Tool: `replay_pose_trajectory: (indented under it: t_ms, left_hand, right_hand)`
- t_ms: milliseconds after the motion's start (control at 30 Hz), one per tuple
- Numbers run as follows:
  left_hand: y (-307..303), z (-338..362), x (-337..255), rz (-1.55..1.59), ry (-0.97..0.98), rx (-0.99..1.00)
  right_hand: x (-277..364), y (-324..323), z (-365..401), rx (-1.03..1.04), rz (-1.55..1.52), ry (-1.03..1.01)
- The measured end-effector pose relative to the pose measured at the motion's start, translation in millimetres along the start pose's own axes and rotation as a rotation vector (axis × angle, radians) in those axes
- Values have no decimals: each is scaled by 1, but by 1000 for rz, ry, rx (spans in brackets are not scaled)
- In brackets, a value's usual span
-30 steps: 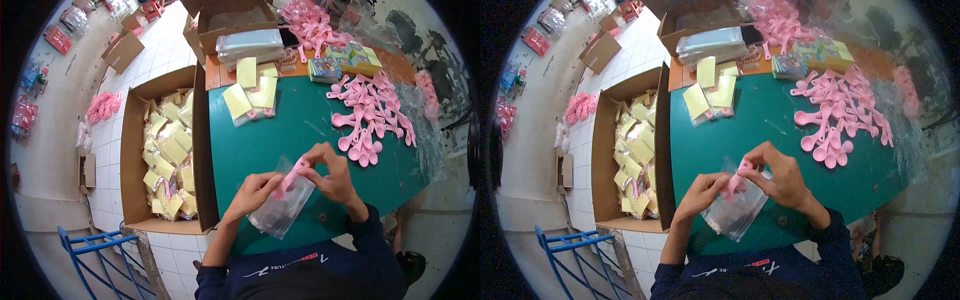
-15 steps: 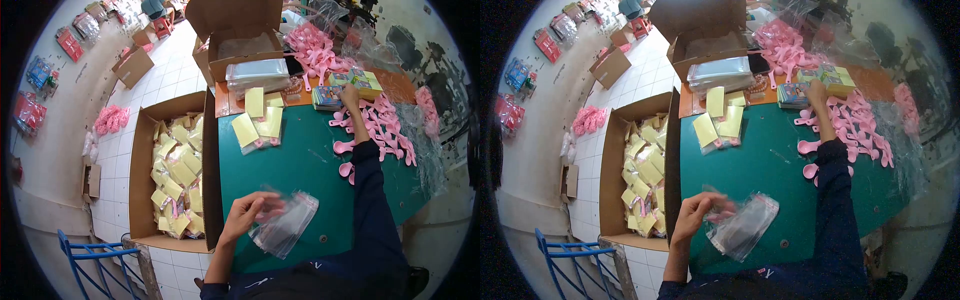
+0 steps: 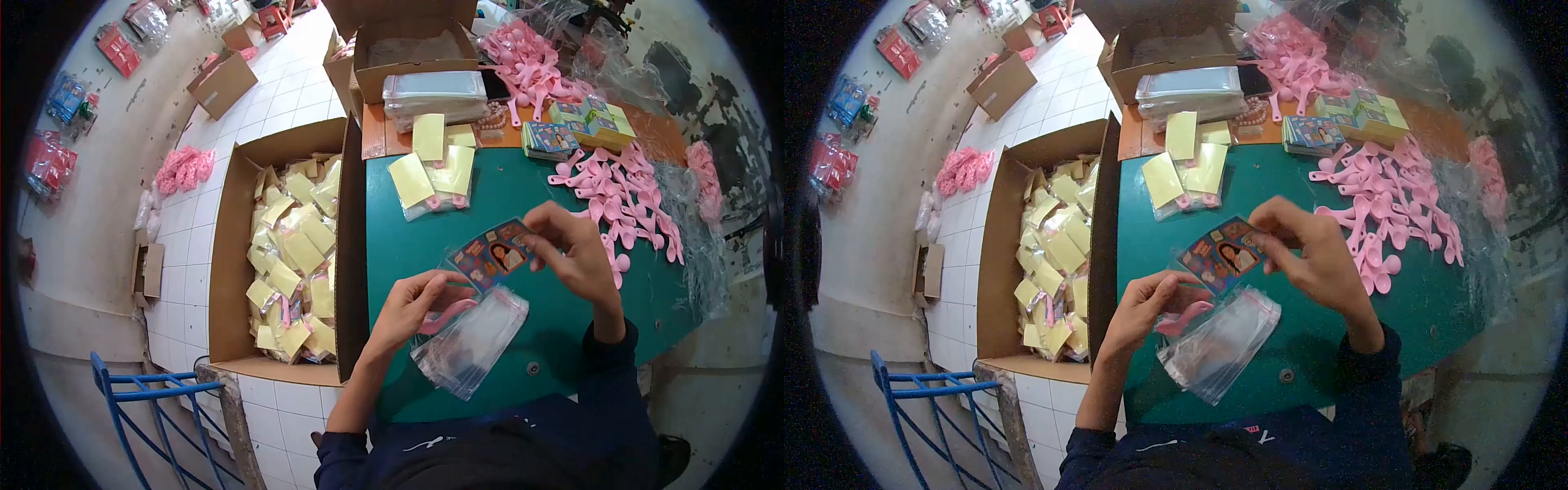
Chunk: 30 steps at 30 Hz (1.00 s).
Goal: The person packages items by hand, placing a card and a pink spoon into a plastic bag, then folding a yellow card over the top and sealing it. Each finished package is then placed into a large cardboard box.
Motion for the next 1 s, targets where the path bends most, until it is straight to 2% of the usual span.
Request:
replay_pose_trajectory:
  t_ms: [133, 233, 333, 433, 467, 567, 600, 700, 733, 833, 933, 1000]
  left_hand:
    - [5, 5, 0, -196, -38, 66]
    - [16, 10, -7, -187, -30, 23]
    - [13, 11, -7, -541, -92, 36]
    - [11, 12, -3, -463, 31, 45]
    - [11, 13, -2, -468, 14, 47]
    - [14, 14, -4, -506, -10, 72]
    - [15, 12, -1, -532, -1, 92]
    - [28, 9, -2, -509, 115, 94]
    - [31, 9, -5, -486, 169, 86]
    - [34, 11, -2, -636, 41, 93]
    - [34, 17, -6, -694, -17, 78]
    - [32, 23, -3, -628, -29, 149]
  right_hand:
    - [19, 16, 6, 144, 160, -83]
    - [21, 32, 9, 282, 273, -111]
    - [17, 47, 14, 407, 329, -84]
    - [17, 36, 18, 333, 170, 7]
    - [19, 38, 19, 336, 182, -18]
    - [10, 56, 22, 474, 210, -32]
    - [2, 60, 23, 505, 232, 21]
    - [-3, 76, 27, 609, 502, -81]
    - [-8, 77, 28, 569, 606, -86]
    - [8, 76, 30, 446, 462, -305]
    - [-12, 81, 32, 587, 297, -201]
    - [-16, 72, 29, 500, 294, -128]
Point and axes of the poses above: each hand's wrist, its own z-axis away from the middle knuckle, its own y-axis out of the palm, x = y × z, the point moved 9 cm from there along -z, towards the middle knuckle, and after that the axes turned 5 degrees about x, right-handed, at the moved point
